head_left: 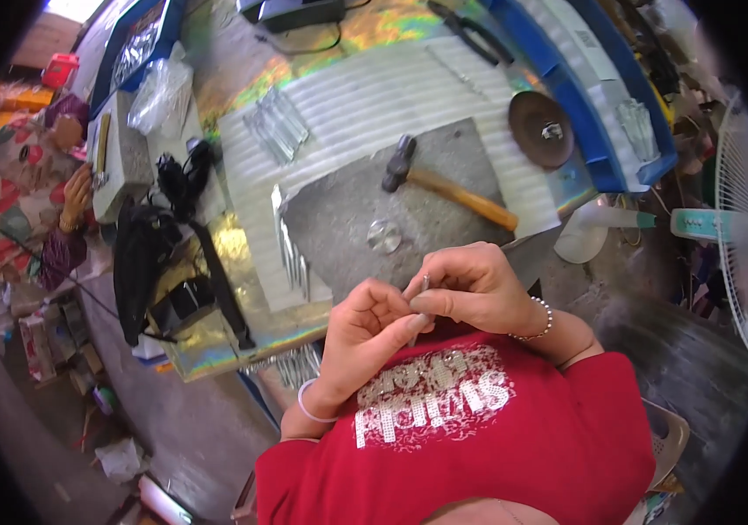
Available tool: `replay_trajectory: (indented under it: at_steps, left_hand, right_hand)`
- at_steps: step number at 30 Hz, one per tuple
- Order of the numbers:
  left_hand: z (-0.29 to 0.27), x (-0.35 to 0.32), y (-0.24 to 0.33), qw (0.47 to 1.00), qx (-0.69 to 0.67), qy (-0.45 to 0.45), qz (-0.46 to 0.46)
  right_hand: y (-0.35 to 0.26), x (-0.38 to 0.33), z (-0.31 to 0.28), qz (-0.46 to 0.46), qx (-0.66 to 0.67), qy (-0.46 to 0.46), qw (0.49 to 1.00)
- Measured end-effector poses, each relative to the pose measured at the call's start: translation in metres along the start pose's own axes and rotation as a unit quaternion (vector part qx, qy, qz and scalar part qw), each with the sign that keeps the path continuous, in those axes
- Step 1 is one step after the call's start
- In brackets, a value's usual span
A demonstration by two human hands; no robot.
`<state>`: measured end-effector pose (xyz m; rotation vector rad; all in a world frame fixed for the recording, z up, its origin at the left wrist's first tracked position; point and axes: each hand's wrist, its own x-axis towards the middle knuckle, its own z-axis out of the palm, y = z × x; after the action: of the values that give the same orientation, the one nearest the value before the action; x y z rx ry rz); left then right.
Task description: Shaping small silver-colored metal bars using a hammer on a metal anvil block.
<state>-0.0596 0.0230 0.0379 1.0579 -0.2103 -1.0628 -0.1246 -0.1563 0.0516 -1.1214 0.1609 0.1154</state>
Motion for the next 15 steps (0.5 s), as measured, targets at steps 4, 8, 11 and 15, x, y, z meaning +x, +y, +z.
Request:
replay_trajectory:
  at_steps: [4, 8, 11, 15]
  left_hand:
    - [-0.004, -0.024, -0.001, 0.997, 0.046, 0.042, -0.035]
    - [-0.013, -0.033, -0.003, 0.991, 0.11, 0.03, -0.07]
    - [-0.012, -0.034, 0.0, 0.996, 0.069, 0.023, -0.055]
    - [-0.02, -0.033, 0.001, 0.997, -0.013, -0.004, -0.071]
  right_hand:
    - [0.019, 0.005, 0.011, 0.068, 0.021, -0.024, 0.997]
    - [0.027, 0.011, 0.017, 0.138, 0.064, -0.013, 0.988]
    - [0.028, 0.015, 0.023, 0.161, 0.113, 0.002, 0.98]
    - [0.027, 0.02, 0.027, 0.163, 0.065, -0.004, 0.985]
